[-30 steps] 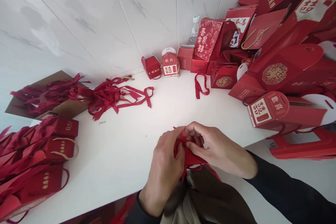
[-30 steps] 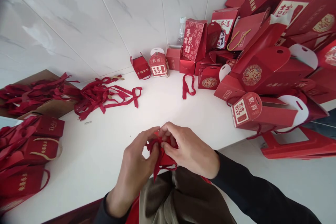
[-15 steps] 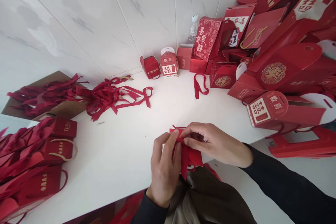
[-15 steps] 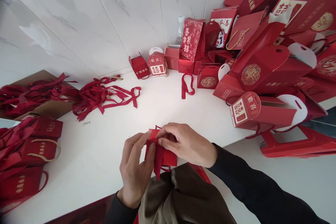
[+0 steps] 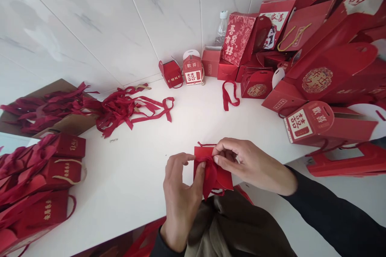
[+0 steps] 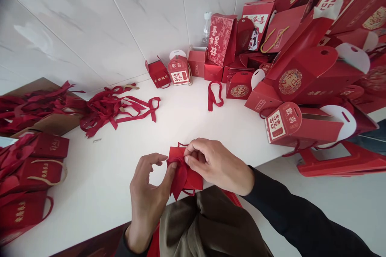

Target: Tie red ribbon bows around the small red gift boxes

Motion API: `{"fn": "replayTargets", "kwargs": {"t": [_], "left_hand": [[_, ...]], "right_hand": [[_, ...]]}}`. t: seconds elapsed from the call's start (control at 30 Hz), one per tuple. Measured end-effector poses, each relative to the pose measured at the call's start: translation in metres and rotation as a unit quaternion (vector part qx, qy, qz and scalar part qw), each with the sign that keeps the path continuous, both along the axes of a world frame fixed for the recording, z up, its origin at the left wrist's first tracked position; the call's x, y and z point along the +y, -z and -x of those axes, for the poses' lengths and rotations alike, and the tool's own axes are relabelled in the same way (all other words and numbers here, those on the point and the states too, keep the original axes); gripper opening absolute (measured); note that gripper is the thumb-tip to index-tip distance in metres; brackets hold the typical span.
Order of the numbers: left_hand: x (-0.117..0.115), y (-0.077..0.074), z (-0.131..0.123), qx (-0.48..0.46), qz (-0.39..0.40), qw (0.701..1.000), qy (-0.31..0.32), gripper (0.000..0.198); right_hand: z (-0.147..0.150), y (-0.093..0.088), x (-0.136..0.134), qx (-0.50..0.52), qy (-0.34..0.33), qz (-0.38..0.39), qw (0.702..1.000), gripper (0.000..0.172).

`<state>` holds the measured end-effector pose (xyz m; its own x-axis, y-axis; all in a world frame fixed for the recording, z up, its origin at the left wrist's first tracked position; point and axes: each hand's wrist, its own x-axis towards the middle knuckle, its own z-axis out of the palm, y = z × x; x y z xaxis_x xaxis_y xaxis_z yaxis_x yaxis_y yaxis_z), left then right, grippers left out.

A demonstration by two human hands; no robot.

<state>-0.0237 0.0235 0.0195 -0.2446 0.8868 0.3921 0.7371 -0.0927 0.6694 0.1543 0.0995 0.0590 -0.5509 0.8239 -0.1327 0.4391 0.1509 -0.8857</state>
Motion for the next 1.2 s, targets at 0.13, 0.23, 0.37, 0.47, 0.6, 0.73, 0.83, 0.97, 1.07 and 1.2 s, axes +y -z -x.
{"fn": "replayTargets", "kwargs": {"t": [0.13, 0.23, 0.37, 0.47, 0.6, 0.73, 0.83, 0.97, 1.07, 1.2], "left_hand": [[0.001, 0.0, 0.004, -0.014, 0.024, 0.999, 0.019, 0.004], [0.0, -0.001, 0.006, -0.028, 0.044, 0.998, 0.031, 0.008], [-0.001, -0.002, 0.007, -0.016, 0.015, 0.999, 0.031, 0.008], [-0.004, -0.003, 0.009, 0.028, -0.032, 0.999, 0.027, 0.007], [-0.009, -0.005, 0.01, 0.051, -0.028, 0.998, 0.027, 0.007], [-0.016, -0.007, 0.012, 0.016, 0.03, 0.999, 0.014, 0.008], [-0.022, -0.01, 0.012, -0.019, 0.1, 0.995, -0.003, 0.012], [-0.028, -0.015, 0.008, -0.058, 0.156, 0.985, -0.037, 0.022], [-0.03, -0.019, 0.005, -0.098, 0.189, 0.975, -0.056, 0.03], [-0.031, -0.021, 0.005, -0.154, 0.212, 0.963, -0.058, 0.033]], "right_hand": [[0.0, -0.001, 0.0, -0.005, 0.0, 0.0, 1.0, 0.011], [0.0, -0.001, 0.0, -0.007, 0.001, -0.005, 1.0, 0.012], [-0.002, 0.0, -0.002, -0.014, 0.006, -0.018, 1.0, 0.012], [-0.004, 0.0, -0.004, -0.025, 0.005, -0.026, 0.999, 0.012], [-0.006, -0.001, -0.005, -0.042, 0.013, -0.03, 0.999, 0.011], [-0.011, 0.001, -0.005, -0.056, 0.025, -0.035, 0.998, 0.01], [-0.016, 0.003, -0.005, -0.066, 0.024, -0.036, 0.997, 0.011], [-0.023, 0.005, -0.005, -0.077, 0.037, -0.042, 0.996, 0.011], [-0.028, 0.007, -0.005, -0.09, 0.031, -0.053, 0.994, 0.013], [-0.031, 0.01, -0.006, -0.098, 0.017, -0.061, 0.993, 0.016]]}}
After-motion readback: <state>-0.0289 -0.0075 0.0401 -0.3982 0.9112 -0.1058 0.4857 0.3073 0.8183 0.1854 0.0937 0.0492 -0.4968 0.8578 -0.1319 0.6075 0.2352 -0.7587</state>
